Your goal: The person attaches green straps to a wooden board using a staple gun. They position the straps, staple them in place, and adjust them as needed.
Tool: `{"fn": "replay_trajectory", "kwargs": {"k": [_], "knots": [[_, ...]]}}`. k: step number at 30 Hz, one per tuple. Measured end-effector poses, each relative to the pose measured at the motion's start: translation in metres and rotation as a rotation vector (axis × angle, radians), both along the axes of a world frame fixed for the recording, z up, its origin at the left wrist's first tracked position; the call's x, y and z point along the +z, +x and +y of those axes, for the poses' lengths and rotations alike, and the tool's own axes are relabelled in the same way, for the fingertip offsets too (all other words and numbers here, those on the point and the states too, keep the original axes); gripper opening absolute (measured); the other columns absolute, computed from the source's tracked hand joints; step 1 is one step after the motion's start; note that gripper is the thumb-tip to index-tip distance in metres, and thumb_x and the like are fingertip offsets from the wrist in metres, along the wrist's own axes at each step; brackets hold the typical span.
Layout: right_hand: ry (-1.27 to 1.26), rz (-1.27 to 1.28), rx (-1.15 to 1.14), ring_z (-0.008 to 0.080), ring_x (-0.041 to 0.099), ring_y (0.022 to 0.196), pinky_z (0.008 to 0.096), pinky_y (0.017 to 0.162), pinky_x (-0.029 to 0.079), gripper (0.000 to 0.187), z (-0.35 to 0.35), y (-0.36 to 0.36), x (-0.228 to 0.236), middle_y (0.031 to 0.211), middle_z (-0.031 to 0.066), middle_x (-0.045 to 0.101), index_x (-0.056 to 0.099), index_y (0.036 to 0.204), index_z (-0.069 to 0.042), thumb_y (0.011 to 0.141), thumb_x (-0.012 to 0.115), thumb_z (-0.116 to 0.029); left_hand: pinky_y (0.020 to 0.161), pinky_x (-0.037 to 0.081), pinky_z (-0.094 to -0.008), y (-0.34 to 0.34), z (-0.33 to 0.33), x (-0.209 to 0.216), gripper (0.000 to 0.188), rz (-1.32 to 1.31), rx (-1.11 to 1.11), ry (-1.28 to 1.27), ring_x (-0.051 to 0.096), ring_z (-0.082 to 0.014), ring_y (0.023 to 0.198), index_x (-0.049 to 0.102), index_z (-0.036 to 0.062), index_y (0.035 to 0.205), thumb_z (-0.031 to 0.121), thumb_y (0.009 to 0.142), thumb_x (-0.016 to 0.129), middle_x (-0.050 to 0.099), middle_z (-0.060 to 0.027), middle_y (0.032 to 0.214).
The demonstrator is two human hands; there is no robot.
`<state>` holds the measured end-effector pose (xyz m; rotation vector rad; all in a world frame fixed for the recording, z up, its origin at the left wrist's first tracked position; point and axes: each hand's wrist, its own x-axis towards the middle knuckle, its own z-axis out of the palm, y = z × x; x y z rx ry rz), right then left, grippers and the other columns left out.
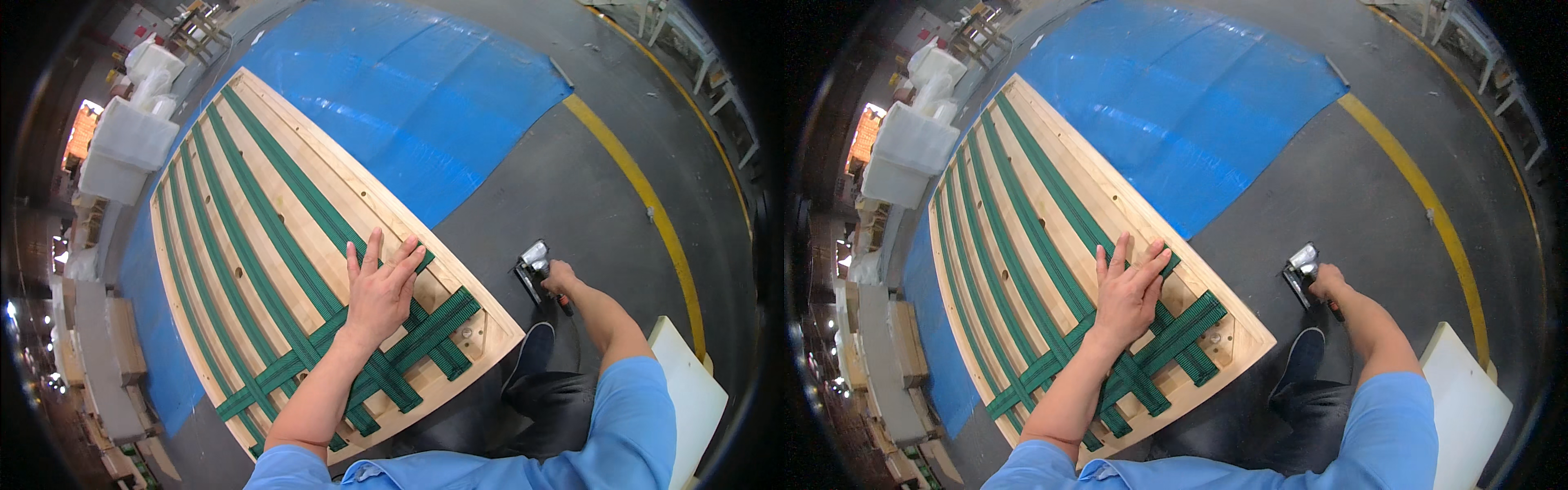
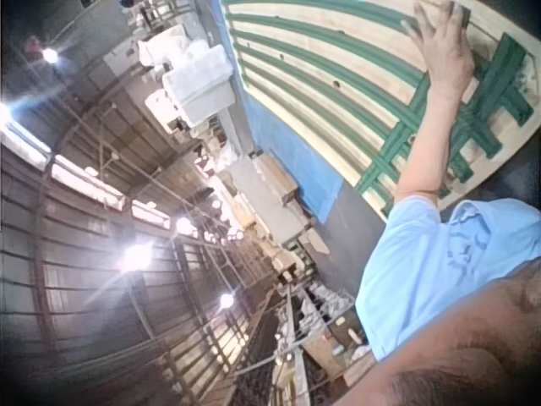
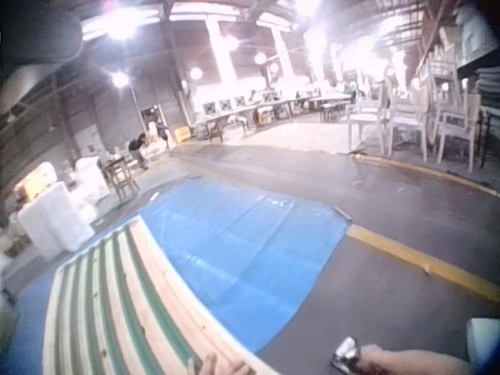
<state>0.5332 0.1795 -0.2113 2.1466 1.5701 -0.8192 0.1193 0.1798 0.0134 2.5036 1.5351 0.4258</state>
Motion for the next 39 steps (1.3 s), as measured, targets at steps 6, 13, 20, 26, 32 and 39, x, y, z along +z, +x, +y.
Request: {"fn": "replay_trajectory", "kwargs": {"k": [6, 13, 20, 26, 32, 39], "knots": [[0.084, 0.113, -0.096, 0.0388, 0.065, 0.122, 0.0445, 0.106, 0.052, 0.063, 0.01, 0.0, -0.025, 0.126, 0.0238, 0.069, 0.061, 0.129, 0.0, 0.076, 0.086, -0.024, 0.126, 0.006, -0.0641, 0.001, 0.001, 0.0, 0.044, 0.038, 0.011, -0.027, 0.028, -0.0378, 0.157, 0.064, 0.025, 0.142, 0.014, 0.1, 0.063, 0.058, 0.0057, 0.153], [0.147, 0.3, -0.234, 0.0393, 0.065, 0.122, 0.0427, 0.104, 0.052, 0.065, 0.016, 0.012, -0.027, 0.124, 0.0242, 0.07, 0.06, 0.127, 0.001, 0.069, 0.085, -0.015, 0.125, 0.009, -0.0656, 0.001, 0.002, 0.0, 0.044, -0.003, 0.024, -0.023, 0.03, -0.0382, 0.155, 0.065, 0.0274, 0.141, 0.014, 0.099, 0.064, 0.058, 0.007, 0.153], [0.346, 0.534, -0.311, 0.0351, 0.065, 0.121, 0.0415, 0.105, 0.049, 0.064, 0.027, 0.015, 0.024, 0.125, 0.0179, 0.07, 0.06, 0.131, -0.003, 0.071, 0.083, -0.009, 0.124, 0.012, -0.0669, -0.002, 0.001, -0.001, 0.041, -0.05, 0.024, 0.006, 0.034, -0.0397, 0.153, 0.065, 0.0291, 0.139, 0.015, 0.101, 0.062, 0.058, 0.0087, 0.152], [0.421, 0.891, -0.383, 0.0251, 0.065, 0.115, 0.0422, 0.105, 0.048, 0.058, 0.055, 0.008, 0.137, 0.124, 0.0118, 0.071, 0.062, 0.13, 0.001, 0.08, 0.088, -0.013, 0.122, 0.014, -0.0702, -0.004, -0.001, -0.001, 0.036, -0.059, 0.012, 0.039, 0.036, -0.0428, 0.151, 0.068, 0.0257, 0.135, 0.018, 0.101, 0.059, 0.059, 0.0079, 0.151], [0.457, 1.005, -0.029, 0.0219, 0.065, 0.118, 0.0375, 0.105, 0.05, 0.06, 0.085, -0.036, 0.291, 0.127, 0.0078, 0.071, 0.063, 0.135, -0.005, 0.08, 0.087, -0.004, 0.122, 0.014, -0.0712, -0.008, -0.003, -0.003, 0.034, -0.082, 0.018, 0.075, 0.035, -0.0421, 0.152, 0.07, 0.0238, 0.132, 0.018, 0.1, 0.06, 0.057, 0.0074, 0.153], [0.178, 0.872, 0.692, 0.0249, 0.066, 0.123, 0.0412, 0.108, 0.054, 0.074, 0.109, -0.133, 0.405, 0.129, 0.007, 0.072, 0.062, 0.141, -0.014, 0.073, 0.085, 0.005, 0.122, 0.013, -0.0723, -0.011, -0.003, -0.008, 0.037, -0.099, 0.003, 0.048, 0.029, -0.0419, 0.155, 0.068, 0.0245, 0.136, 0.018, 0.1, 0.059, 0.055, 0.0078, 0.154]]}}
